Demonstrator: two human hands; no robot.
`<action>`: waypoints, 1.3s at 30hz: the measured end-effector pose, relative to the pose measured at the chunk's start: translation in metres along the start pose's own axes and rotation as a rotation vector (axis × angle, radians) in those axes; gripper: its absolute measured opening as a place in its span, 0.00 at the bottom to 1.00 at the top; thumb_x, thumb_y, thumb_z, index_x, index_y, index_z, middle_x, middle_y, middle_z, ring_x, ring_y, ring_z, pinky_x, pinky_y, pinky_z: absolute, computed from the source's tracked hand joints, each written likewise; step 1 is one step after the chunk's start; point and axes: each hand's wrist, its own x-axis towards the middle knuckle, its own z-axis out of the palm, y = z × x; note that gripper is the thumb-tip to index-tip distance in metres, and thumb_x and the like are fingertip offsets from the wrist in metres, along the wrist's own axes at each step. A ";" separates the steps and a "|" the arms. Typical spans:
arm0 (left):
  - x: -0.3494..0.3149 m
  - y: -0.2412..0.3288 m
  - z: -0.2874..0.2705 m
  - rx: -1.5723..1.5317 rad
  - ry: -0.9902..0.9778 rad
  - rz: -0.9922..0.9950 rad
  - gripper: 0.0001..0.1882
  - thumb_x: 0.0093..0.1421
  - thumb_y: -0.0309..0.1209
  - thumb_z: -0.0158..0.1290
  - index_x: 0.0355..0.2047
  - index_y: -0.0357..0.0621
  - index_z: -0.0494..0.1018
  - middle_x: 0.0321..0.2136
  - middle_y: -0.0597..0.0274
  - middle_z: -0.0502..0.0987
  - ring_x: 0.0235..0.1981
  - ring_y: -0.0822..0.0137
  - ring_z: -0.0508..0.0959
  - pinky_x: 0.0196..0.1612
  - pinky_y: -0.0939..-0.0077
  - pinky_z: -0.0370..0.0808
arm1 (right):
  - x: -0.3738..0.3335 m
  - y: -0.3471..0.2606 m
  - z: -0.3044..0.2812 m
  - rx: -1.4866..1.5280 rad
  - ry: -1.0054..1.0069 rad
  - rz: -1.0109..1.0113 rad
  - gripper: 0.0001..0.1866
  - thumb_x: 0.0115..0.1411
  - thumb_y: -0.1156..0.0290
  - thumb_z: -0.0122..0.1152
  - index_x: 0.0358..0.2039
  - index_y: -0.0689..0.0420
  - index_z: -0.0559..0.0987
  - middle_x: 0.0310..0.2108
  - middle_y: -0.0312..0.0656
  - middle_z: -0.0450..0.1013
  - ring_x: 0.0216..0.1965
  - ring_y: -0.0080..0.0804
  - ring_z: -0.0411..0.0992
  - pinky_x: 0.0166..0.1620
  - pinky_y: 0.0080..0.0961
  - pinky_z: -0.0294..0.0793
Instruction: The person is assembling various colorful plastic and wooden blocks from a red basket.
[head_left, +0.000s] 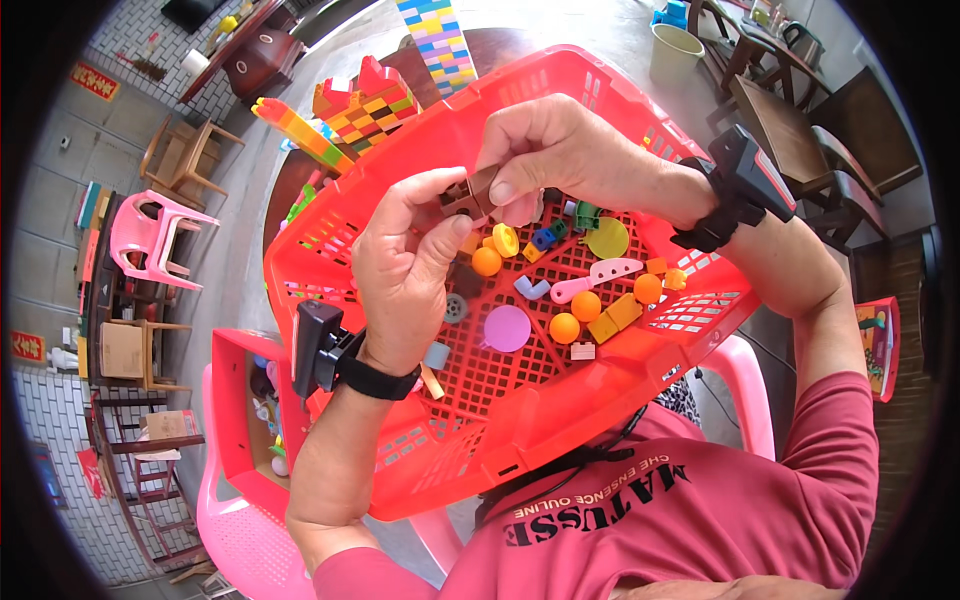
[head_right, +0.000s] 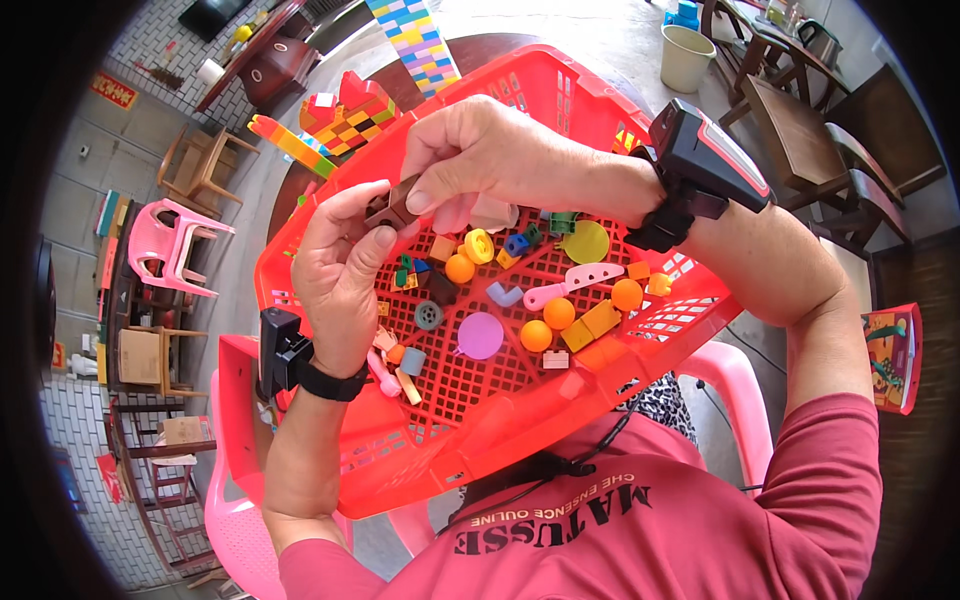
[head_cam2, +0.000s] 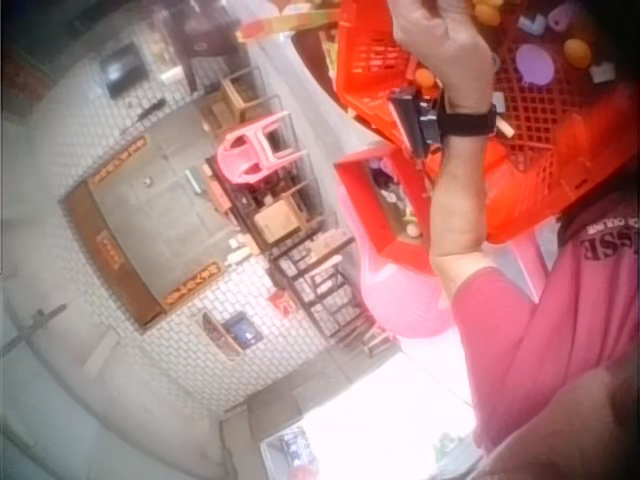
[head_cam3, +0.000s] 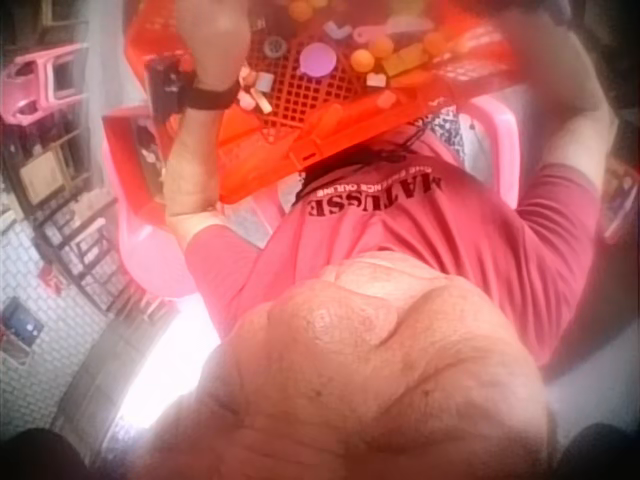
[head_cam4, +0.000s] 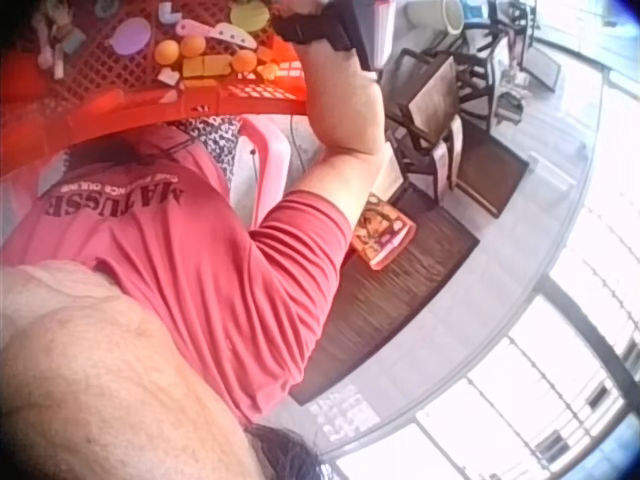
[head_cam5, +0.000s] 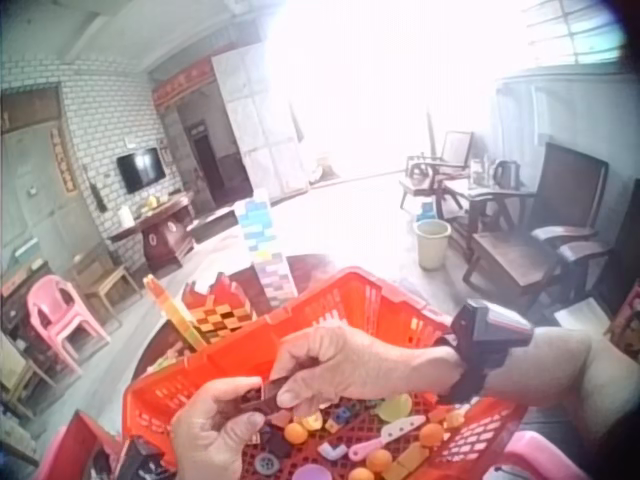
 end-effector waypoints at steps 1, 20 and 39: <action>0.000 0.001 0.000 0.099 0.013 0.039 0.14 0.58 0.27 0.55 0.44 0.38 0.71 0.36 0.60 0.76 0.37 0.71 0.76 0.39 0.80 0.72 | -0.001 -0.002 0.001 0.012 -0.006 -0.004 0.07 0.56 0.73 0.60 0.32 0.63 0.75 0.25 0.38 0.75 0.25 0.21 0.76 0.27 0.15 0.75; 0.024 -0.033 -0.014 0.106 0.033 0.008 0.15 0.54 0.17 0.52 0.44 0.36 0.69 0.37 0.60 0.77 0.36 0.73 0.77 0.41 0.81 0.74 | 0.008 0.021 -0.004 -0.055 0.051 0.042 0.24 0.58 0.55 0.57 0.46 0.64 0.71 0.36 0.44 0.73 0.33 0.29 0.76 0.36 0.24 0.77; 0.026 -0.039 -0.053 -0.155 0.081 -0.077 0.15 0.59 0.26 0.48 0.46 0.35 0.65 0.39 0.55 0.76 0.40 0.65 0.78 0.40 0.73 0.78 | 0.028 0.054 -0.015 -1.075 -0.293 -0.053 0.16 0.52 0.71 0.54 0.41 0.62 0.72 0.35 0.45 0.70 0.38 0.38 0.70 0.42 0.32 0.70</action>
